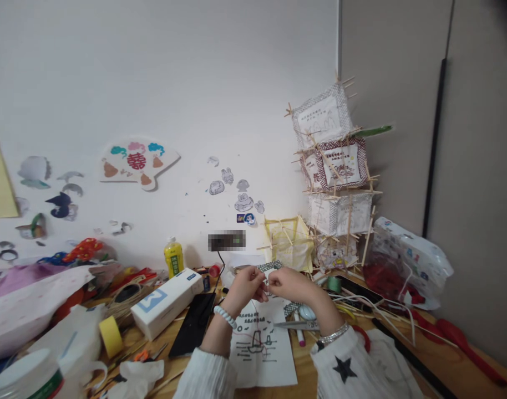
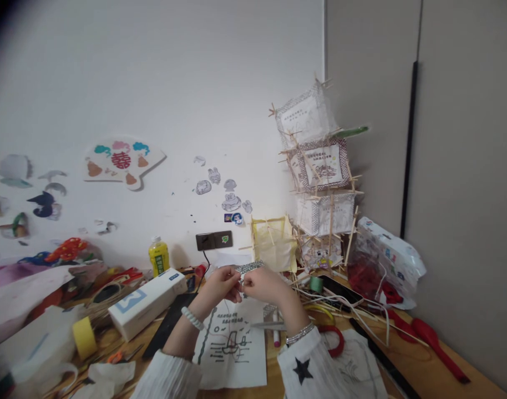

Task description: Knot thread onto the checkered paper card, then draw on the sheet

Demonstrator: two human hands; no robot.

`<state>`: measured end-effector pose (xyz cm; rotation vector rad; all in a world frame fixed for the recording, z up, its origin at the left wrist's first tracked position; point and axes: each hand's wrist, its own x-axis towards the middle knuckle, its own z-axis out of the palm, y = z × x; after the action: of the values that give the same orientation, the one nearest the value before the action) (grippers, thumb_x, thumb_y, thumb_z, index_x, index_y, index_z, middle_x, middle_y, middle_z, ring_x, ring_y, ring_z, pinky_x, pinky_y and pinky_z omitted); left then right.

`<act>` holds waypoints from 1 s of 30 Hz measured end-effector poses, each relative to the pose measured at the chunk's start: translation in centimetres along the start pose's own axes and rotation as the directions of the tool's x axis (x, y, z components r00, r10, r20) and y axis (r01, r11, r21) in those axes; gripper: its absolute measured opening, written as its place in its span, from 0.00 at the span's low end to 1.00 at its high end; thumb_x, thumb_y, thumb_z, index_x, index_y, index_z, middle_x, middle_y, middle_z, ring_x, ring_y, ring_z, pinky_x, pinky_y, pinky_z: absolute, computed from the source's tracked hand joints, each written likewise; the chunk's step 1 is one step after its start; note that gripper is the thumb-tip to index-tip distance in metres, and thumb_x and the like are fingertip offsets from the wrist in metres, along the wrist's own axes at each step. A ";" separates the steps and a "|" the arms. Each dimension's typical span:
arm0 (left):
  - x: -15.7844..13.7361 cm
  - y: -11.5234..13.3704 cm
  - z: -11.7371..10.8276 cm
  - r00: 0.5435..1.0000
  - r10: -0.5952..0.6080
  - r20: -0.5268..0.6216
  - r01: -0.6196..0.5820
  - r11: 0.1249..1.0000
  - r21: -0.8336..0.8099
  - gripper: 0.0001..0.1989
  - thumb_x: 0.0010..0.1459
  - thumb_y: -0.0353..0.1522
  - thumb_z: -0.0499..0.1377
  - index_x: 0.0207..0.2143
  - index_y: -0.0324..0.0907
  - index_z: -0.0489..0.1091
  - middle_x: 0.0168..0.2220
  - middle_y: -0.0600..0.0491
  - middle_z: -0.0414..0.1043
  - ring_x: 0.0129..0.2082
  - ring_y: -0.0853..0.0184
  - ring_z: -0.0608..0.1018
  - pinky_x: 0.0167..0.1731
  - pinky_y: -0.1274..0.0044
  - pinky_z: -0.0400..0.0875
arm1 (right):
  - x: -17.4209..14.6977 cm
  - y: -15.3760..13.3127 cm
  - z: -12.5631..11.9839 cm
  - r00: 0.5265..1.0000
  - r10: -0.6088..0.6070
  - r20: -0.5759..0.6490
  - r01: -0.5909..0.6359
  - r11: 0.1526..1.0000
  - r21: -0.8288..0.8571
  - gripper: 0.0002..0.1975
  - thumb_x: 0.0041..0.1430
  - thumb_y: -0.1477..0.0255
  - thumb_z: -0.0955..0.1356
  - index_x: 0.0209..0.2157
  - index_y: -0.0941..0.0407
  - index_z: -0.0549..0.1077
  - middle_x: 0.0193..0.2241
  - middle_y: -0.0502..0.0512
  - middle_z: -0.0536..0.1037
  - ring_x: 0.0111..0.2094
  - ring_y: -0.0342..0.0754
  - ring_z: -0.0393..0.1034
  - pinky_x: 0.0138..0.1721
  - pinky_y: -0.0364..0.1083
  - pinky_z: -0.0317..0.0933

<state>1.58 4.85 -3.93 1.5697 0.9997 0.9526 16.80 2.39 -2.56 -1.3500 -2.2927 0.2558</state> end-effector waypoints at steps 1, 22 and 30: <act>0.0 -0.1 0.0 1.000 -0.003 0.005 0.003 1.000 -0.001 0.13 0.50 0.39 0.57 0.24 0.40 0.58 0.16 0.57 0.69 0.13 0.71 0.73 0.14 0.81 0.66 | 0.0 0.0 0.0 1.000 -0.001 0.003 0.001 1.000 0.004 0.12 0.52 0.69 0.62 0.19 0.59 0.68 0.16 0.47 0.66 0.19 0.38 0.55 0.20 0.40 0.41; -0.1 0.1 0.2 0.998 -0.021 0.056 0.019 0.999 0.041 0.10 0.45 0.34 0.61 0.23 0.37 0.64 0.15 0.57 0.68 0.16 0.71 0.74 0.19 0.80 0.68 | -0.2 0.0 -0.2 1.000 0.007 0.004 -0.007 1.000 0.020 0.10 0.50 0.70 0.62 0.22 0.58 0.71 0.18 0.48 0.69 0.21 0.39 0.58 0.21 0.40 0.43; -0.1 0.2 0.0 0.999 -0.008 0.034 0.006 0.999 0.051 0.09 0.47 0.33 0.60 0.22 0.37 0.64 0.15 0.57 0.68 0.16 0.72 0.74 0.19 0.80 0.68 | -0.2 -0.1 -0.3 1.000 0.017 -0.010 -0.017 0.999 0.035 0.11 0.51 0.68 0.62 0.21 0.58 0.69 0.17 0.47 0.68 0.20 0.39 0.57 0.20 0.39 0.42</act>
<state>1.57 4.74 -3.78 1.6185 1.0118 0.8990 16.94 2.21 -2.36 -1.3510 -2.2591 0.2926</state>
